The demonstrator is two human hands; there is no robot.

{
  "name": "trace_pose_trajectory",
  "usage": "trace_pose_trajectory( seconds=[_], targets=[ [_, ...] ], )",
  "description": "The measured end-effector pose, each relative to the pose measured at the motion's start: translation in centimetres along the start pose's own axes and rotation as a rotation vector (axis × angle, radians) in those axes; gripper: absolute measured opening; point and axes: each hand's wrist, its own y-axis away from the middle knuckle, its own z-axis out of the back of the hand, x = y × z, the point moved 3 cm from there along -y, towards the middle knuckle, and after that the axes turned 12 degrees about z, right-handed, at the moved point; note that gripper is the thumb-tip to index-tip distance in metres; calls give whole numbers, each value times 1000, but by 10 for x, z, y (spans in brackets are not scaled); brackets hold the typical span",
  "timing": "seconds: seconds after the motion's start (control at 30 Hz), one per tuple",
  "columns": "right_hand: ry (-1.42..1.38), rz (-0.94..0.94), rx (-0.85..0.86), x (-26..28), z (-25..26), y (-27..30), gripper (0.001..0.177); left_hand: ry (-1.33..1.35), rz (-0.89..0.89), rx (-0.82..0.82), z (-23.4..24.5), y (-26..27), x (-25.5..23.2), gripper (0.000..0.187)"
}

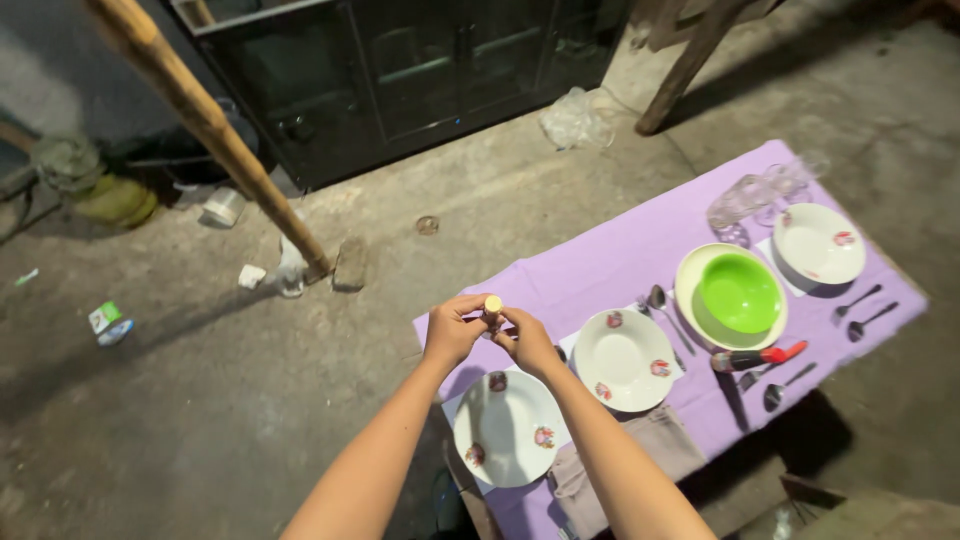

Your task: The person sets a dining table by arranging forks, spoons, glasses, plates, and bottles on the tablecloth, then folds a cloth napkin by hand.

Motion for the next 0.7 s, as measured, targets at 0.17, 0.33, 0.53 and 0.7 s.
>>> trace_pose_trajectory(
  seconds=[0.17, 0.33, 0.53, 0.7],
  targets=[
    [20, 25, 53, -7, -44, -14, 33, 71, 49, -12, 29, 2, 35, 21],
    [-61, -148, 60, -9, -72, -20, 32, -1, -10, -66, 54, 4, 60, 27],
    [-272, -104, 44, -25, -95, -28, 31, 14, 3, -147, 65, 7, 80, 28],
    [-727, -396, -37, -74, -117, -31, 33, -78, 69, -146, 68, 7, 98, 32]
  ],
)
